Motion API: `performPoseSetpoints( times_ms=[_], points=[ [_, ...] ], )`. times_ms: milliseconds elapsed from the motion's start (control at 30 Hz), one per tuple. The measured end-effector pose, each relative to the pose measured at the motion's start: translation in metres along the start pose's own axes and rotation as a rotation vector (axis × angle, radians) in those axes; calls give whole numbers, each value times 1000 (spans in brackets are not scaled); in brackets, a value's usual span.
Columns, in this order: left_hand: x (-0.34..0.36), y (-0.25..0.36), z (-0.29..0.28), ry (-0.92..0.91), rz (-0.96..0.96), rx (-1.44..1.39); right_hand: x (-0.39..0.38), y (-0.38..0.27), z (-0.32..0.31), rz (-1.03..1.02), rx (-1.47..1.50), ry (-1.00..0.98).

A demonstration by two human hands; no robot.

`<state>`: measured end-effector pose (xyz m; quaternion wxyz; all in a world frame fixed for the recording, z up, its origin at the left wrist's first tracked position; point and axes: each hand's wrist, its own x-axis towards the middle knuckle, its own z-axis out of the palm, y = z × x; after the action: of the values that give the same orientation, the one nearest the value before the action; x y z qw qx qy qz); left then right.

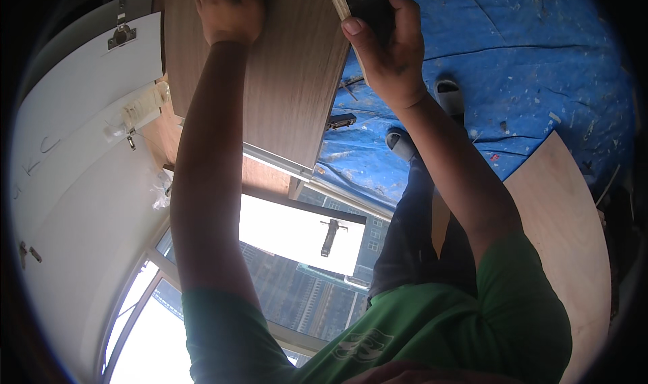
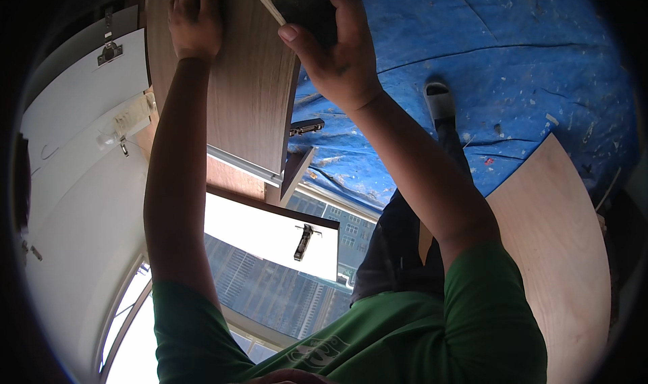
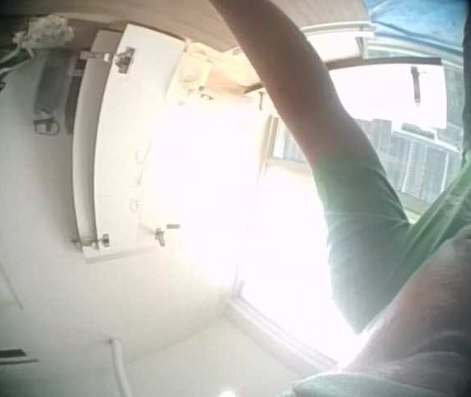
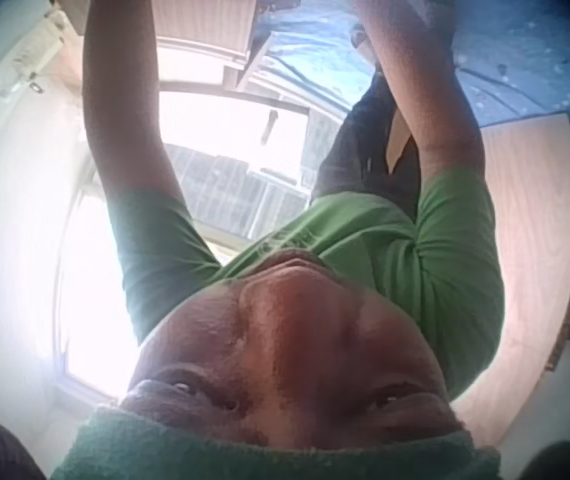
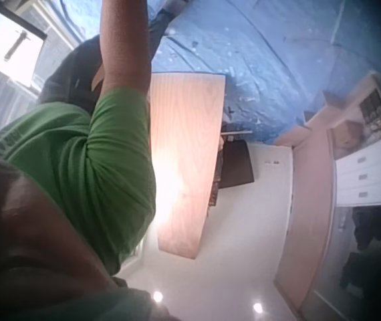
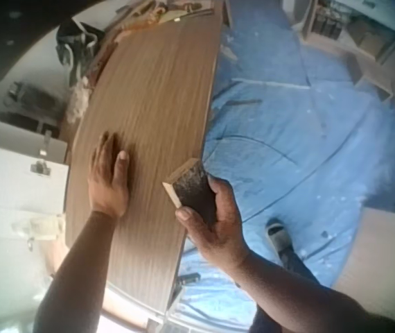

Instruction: The person measures and marks a wooden board using a metal ruler and a pencil. They repeatedly position the ruler, draw lines, and adjust the board's orientation on a blue tarp-covered floor.

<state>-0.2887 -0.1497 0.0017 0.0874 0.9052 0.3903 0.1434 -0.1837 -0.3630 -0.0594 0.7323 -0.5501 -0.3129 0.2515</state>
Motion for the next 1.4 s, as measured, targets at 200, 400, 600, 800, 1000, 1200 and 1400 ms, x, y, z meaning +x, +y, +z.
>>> performPoseSetpoints(
  times_ms=[200, 400, 600, 800, 1000, 1200, 1400],
  points=[
    [-5, -1, 5, 33, -36, 46, -104, -43, -13, -96, -356, -273],
    [-2, -10, 3, 54, 45, 15, 20, -48, -10, -50, -552, -71],
    [-1, 2, 3, 24, -18, 74, -90, -90, -11, 117, -640, -450],
    [-2, 1, -5, 3, -38, 91, 18, -72, -13, -13, -783, -160],
    [1, 6, -3, -40, -75, 93, -83, -89, -16, 153, -670, -475],
    [-1, 7, -5, -65, -92, 77, 97, -58, -25, 393, -165, 13],
    [1, -7, 6, 67, 46, 38, -66, -19, -7, 26, -210, -145]
  ],
)
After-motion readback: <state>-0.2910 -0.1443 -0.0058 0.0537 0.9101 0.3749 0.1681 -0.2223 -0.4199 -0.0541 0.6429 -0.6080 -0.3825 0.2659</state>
